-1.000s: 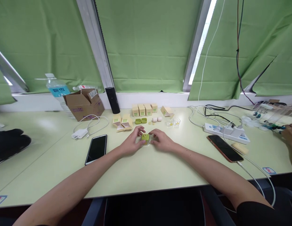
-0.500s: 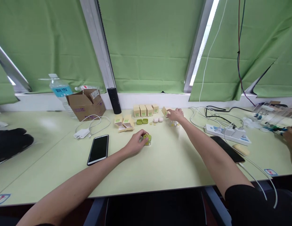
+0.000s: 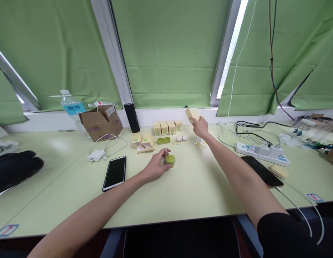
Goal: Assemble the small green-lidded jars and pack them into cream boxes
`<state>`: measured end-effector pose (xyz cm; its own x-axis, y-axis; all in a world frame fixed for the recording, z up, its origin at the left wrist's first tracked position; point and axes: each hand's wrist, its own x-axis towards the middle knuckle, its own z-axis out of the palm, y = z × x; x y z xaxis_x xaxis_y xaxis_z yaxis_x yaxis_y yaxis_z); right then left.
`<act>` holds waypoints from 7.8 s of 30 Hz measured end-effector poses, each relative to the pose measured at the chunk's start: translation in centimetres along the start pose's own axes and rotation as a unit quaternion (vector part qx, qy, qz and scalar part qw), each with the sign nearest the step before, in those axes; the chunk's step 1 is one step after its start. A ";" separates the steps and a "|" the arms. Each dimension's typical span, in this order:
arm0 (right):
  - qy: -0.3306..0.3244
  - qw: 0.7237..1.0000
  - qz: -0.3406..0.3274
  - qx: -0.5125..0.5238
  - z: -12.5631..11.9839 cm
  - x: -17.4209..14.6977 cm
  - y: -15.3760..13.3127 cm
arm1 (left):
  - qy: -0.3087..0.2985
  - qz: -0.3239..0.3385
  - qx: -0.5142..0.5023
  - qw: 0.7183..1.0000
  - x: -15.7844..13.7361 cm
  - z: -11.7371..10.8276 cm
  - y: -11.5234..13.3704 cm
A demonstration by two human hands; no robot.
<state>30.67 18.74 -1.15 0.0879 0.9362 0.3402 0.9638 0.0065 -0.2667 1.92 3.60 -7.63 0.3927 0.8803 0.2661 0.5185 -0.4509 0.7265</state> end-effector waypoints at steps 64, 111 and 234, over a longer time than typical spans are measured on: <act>-0.103 0.824 -0.184 0.526 -0.8 -18.9 -5.8 | -0.026 0.211 -0.175 0.961 -0.9 -1.0 1.0; -0.090 0.816 -0.245 0.516 -1.0 -20.3 -6.4 | 0.093 0.195 -0.222 0.951 -1.1 -0.2 2.0; -0.165 0.965 -0.139 0.149 -0.8 -15.8 -3.6 | 0.126 0.093 -0.120 0.980 1.0 -1.0 -2.7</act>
<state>26.02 3.62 -4.82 -0.2963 0.9443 0.1433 0.8192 0.3284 -0.4703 0.15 5.84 -8.71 0.2469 0.8083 0.5345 0.2512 -0.5861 0.7703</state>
